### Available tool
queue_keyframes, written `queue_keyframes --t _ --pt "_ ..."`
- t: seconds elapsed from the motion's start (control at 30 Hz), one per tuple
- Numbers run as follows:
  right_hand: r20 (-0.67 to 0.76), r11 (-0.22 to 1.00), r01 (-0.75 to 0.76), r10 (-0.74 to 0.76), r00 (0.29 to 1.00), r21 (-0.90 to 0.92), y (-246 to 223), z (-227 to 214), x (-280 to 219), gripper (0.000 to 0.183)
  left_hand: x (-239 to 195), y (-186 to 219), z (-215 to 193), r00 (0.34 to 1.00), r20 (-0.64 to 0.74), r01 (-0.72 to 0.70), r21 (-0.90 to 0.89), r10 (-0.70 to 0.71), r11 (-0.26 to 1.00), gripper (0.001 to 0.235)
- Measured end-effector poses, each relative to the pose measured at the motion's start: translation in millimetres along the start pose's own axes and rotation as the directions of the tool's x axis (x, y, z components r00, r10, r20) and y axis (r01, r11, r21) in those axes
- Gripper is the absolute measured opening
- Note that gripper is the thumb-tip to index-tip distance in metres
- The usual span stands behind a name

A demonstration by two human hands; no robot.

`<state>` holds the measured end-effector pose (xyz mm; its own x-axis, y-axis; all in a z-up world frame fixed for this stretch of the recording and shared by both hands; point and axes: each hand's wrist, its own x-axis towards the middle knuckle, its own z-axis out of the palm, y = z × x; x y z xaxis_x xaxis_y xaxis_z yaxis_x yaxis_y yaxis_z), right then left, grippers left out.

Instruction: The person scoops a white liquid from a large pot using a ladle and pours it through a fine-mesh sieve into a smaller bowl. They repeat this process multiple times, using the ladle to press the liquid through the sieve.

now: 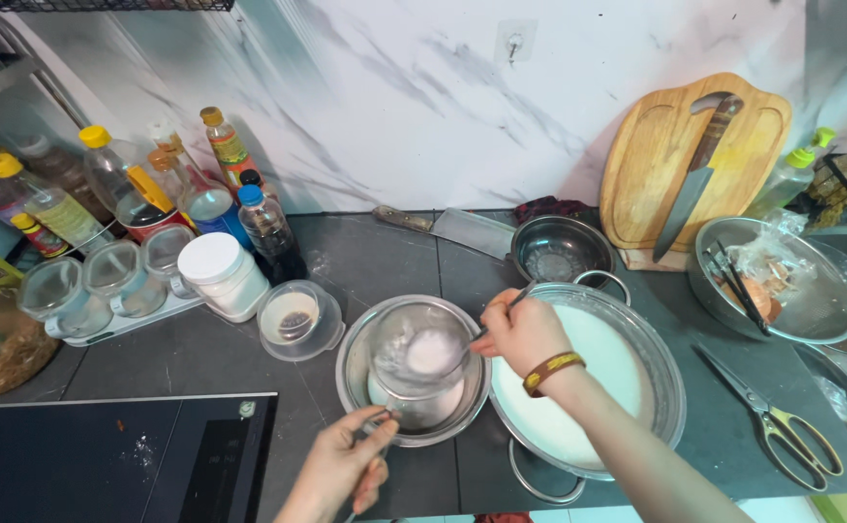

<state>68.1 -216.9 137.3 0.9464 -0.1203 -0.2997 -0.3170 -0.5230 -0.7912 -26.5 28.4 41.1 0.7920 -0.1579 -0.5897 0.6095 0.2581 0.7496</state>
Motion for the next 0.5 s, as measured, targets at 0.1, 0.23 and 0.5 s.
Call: queue_keyframes --t 0.1,0.23,0.5 --pt "-0.002 0.971 0.194 -0.196 0.981 -0.139 26 26 20 0.054 -11 10 25 0.997 -0.036 0.073 -0.019 -0.073 0.997 0.02" --pt "0.099 0.91 -0.087 0.051 0.994 0.406 16 14 7 0.04 -14 15 24 0.987 -0.101 0.129 0.014 -0.127 0.992 0.04" --pt "0.112 0.885 -0.156 0.118 0.987 0.439 25 16 7 0.034 -6 -3 29 0.962 -0.226 0.169 0.047 -0.154 0.984 0.045"
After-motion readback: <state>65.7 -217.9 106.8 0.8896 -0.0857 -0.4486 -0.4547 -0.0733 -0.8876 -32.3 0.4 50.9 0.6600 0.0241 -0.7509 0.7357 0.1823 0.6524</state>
